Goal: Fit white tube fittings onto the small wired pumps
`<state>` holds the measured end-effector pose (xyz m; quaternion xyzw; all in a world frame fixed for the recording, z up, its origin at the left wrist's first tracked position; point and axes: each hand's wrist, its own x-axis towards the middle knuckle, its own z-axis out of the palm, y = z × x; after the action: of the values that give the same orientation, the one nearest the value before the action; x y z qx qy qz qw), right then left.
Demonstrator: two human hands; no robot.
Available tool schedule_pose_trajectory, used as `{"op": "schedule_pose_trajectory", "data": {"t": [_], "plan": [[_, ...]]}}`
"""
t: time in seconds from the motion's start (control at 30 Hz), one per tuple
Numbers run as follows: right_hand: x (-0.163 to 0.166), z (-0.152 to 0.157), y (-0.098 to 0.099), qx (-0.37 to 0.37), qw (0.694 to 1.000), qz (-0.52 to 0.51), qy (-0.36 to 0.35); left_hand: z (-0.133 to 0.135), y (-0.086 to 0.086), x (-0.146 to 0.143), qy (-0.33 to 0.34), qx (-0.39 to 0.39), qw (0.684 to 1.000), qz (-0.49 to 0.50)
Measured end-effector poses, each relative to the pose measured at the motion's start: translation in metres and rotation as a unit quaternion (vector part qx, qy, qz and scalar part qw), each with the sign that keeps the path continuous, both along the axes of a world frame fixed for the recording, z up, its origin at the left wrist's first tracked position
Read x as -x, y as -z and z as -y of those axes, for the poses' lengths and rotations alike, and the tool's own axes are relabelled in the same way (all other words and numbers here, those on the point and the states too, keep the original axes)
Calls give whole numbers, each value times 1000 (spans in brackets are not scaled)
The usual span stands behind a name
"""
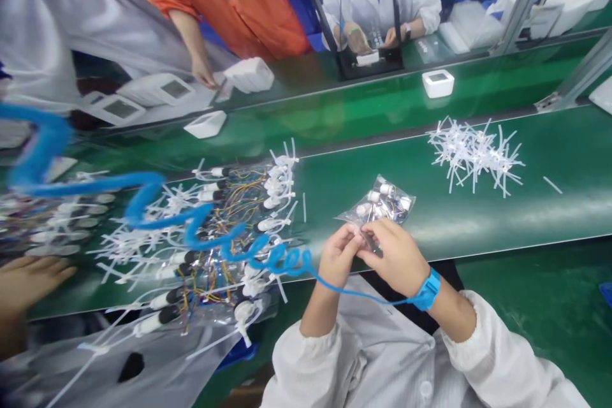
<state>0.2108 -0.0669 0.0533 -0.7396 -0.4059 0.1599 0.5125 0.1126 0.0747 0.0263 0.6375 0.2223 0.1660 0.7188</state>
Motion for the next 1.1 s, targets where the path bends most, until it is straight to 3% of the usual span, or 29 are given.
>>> {"op": "schedule_pose_trajectory", "data": {"t": [0.17, 0.3, 0.4, 0.5, 0.87, 1.1], "plan": [[17, 7, -47, -47, 998, -42, 22, 16, -46, 14, -30, 13, 999, 13], [24, 16, -57, -67, 977, -200, 31, 21, -69, 16, 0, 32, 999, 7], [25, 20, -46, -89, 944, -317, 34, 22, -69, 12, 21, 48, 999, 1], [23, 23, -36, -117, 932, -342, 42, 24, -64, 9, 30, 52, 998, 1], [15, 28, -36, -102, 931, -350, 35, 32, -55, 3, 56, 72, 996, 12], [10, 26, -35, -90, 935, -342, 26, 33, -59, 2, 67, 53, 996, 24]]}}
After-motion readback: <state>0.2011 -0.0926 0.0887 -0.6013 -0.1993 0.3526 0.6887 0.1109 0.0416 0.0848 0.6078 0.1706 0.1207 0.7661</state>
